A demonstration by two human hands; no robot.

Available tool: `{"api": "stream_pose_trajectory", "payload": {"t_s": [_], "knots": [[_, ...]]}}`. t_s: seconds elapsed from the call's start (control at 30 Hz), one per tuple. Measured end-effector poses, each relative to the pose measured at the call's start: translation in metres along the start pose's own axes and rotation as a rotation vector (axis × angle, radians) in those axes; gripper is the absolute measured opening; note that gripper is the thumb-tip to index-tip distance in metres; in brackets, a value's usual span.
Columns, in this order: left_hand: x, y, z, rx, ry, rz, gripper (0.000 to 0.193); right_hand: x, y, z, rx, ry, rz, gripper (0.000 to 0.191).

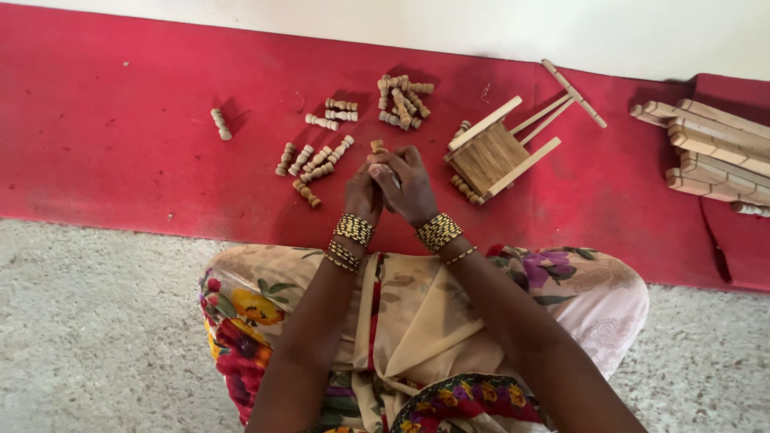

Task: The person sits on the floor and wipes small wooden toy pieces one at a time with a cloth, setting each cleaned piece back on the red mat. A small wooden toy cart and stacks of wooden sticks lie nearby on the mat.

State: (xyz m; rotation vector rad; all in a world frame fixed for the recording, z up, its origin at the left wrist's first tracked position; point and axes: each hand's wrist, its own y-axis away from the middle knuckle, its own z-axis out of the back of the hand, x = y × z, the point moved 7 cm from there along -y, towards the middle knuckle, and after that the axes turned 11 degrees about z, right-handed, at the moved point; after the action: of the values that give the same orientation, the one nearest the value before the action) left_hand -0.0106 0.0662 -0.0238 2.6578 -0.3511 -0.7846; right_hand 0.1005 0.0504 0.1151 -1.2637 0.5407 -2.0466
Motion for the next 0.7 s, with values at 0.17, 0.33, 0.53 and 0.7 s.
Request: {"api": "stream_pose_trajectory", "payload": {"t_s": [0.17,0.33,0.53,0.7], "knots": [[0.007,0.001,0.000,-0.173,-0.228,0.090,0.031,-0.026,-0.004,-0.006,-0.035,0.069,-0.037,0.017],[0.017,0.001,-0.015,-0.072,-0.199,0.106,0.032,-0.047,-0.003,0.020,-0.209,0.158,-0.103,0.017],[-0.004,0.002,-0.007,-0.082,0.022,-0.012,0.029,-0.039,0.010,-0.004,0.030,0.005,-0.095,0.016],[0.006,0.002,-0.001,-0.097,-0.108,0.022,0.028,-0.041,0.002,0.000,-0.137,0.070,-0.095,0.013]]}}
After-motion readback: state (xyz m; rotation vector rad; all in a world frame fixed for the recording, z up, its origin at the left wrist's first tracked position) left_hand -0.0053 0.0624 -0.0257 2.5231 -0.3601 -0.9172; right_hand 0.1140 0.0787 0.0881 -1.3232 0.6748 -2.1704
